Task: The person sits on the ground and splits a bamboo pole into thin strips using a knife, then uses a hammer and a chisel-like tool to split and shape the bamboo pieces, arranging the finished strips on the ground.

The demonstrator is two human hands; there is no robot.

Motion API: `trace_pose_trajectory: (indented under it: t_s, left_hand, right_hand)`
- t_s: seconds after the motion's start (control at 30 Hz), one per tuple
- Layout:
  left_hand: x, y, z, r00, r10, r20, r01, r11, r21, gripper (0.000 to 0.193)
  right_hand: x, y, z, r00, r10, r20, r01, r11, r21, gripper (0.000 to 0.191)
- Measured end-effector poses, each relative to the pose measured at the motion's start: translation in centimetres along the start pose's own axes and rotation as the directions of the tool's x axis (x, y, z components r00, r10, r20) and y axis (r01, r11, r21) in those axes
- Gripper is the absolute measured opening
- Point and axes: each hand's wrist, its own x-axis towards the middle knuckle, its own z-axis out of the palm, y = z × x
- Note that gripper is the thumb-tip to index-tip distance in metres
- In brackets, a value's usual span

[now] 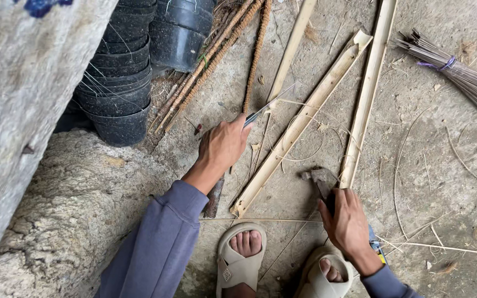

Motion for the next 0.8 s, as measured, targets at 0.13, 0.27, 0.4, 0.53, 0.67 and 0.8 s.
trace_pose_trajectory:
  t_s: [0.13, 0.27, 0.4, 0.53, 0.67, 0.8]
  left_hand:
    - [-0.2, -0.2, 1.2, 0.994, 0.065, -0.093, -0.069, 0.997, -0.031, 0.016]
    - [-0.5, -0.3, 1.0, 0.998, 0.001, -0.055, -0.002, 1.0, -0.016, 0.016]
    - [-0.8, 0.0, 0.5, 0.997, 0.017, -0.078, -0.021, 0.999, -0.04, 0.019]
    - [-1.2, 0.3, 0.9, 0.998, -0.036, -0.051, 0.035, 0.999, -0.021, 0.026]
    - [-1.6, 0.4, 1.6, 0.995, -0.077, -0.07, 0.076, 0.997, -0.016, 0.03]
    - [-1.9, 0.6, 1.8, 0.994, -0.091, -0.068, 0.089, 0.996, -0.03, 0.023]
  right_hand:
    - [0.1, -0.8, -1.7, 0.991, 0.056, 0.118, -0.105, 0.88, 0.463, 0.049]
    - [2.4, -2.9, -3.2, 0.979, -0.035, 0.203, -0.123, 0.689, 0.714, 0.066]
    - [5.9, -4.8, -4.3, 0.988, 0.016, 0.153, -0.102, 0.813, 0.574, 0.047]
    - [9.6, -6.2, -5.2, 0.948, -0.226, -0.222, 0.309, 0.813, 0.494, 0.044]
    - [12.8, -7.4, -5.7, 0.96, -0.273, -0.07, 0.277, 0.87, 0.409, 0.032]
    - [13.1, -8.1, -6.0, 0.895, -0.334, -0.295, 0.426, 0.836, 0.347, 0.028]
